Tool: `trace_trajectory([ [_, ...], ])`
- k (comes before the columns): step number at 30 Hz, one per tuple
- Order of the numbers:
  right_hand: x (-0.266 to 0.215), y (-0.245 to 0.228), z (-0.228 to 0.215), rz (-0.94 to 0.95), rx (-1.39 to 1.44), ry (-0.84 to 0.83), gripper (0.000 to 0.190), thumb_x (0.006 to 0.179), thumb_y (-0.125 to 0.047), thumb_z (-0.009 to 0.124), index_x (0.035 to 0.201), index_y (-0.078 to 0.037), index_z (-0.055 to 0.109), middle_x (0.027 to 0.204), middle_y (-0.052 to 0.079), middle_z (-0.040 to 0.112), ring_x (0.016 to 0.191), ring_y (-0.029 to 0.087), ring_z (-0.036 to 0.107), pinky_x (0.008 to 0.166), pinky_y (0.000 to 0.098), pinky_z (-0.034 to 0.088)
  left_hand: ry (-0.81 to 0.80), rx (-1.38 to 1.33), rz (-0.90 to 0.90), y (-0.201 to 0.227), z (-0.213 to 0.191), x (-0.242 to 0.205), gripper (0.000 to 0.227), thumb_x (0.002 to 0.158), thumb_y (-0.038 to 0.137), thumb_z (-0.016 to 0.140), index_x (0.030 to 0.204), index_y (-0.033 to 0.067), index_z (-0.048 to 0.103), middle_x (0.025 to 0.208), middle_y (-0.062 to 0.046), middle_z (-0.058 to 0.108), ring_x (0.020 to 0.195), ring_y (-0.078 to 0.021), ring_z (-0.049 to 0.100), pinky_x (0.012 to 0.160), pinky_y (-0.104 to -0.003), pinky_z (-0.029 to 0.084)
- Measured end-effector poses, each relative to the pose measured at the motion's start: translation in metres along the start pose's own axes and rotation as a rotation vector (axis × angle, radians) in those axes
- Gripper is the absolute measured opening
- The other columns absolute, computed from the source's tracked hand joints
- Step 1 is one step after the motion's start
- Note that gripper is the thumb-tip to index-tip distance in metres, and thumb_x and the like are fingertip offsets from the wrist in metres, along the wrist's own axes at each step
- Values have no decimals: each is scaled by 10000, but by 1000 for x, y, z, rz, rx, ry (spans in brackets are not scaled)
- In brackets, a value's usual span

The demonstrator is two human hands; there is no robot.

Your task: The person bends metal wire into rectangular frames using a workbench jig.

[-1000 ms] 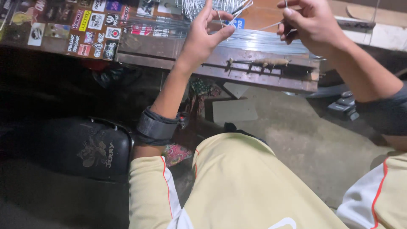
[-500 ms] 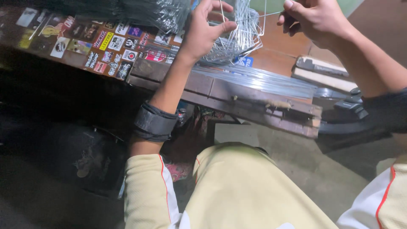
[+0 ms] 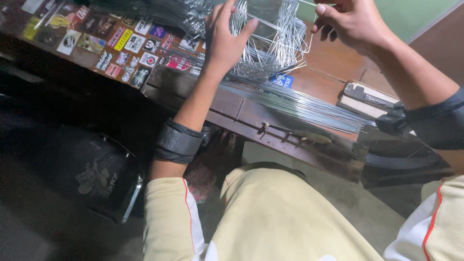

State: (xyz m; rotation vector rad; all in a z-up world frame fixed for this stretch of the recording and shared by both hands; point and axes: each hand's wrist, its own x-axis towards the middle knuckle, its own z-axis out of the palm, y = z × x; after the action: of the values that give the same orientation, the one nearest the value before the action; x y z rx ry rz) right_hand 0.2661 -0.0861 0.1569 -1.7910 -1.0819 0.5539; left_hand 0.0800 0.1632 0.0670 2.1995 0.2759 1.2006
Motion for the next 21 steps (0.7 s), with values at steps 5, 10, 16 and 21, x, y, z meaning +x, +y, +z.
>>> trace_trajectory([
  [5,-30,5,-2,14,-130,-135,235,1119,-122,592,1293,22,658,957,104,727,802,152,686,677,309,560,0,102,52,17,-14,-26,634,886,281,882,1391,61,567,1329,-110,608,1238,-329,530,1088,-456,407],
  [10,-65,31,-14,-38,-469,-265,312,976,-92,639,1268,13,679,961,170,760,809,259,724,742,378,590,-107,14,105,22,-2,-55,549,922,202,836,1389,64,581,1343,-113,611,1273,-330,540,1107,-421,447],
  [16,-105,61,-12,146,-969,-507,380,957,-223,638,1327,-146,681,1027,137,783,879,367,740,810,463,591,-461,-181,-113,21,23,-92,332,942,178,761,1227,36,665,1108,-119,687,1049,-292,686,941,-379,543],
  [21,-124,100,-6,157,-981,-614,389,890,-254,666,1273,-196,698,994,94,789,937,333,736,853,447,587,-558,-48,-174,9,41,-115,301,857,79,641,1151,76,702,1152,-115,711,1028,-335,696,867,-419,557],
])
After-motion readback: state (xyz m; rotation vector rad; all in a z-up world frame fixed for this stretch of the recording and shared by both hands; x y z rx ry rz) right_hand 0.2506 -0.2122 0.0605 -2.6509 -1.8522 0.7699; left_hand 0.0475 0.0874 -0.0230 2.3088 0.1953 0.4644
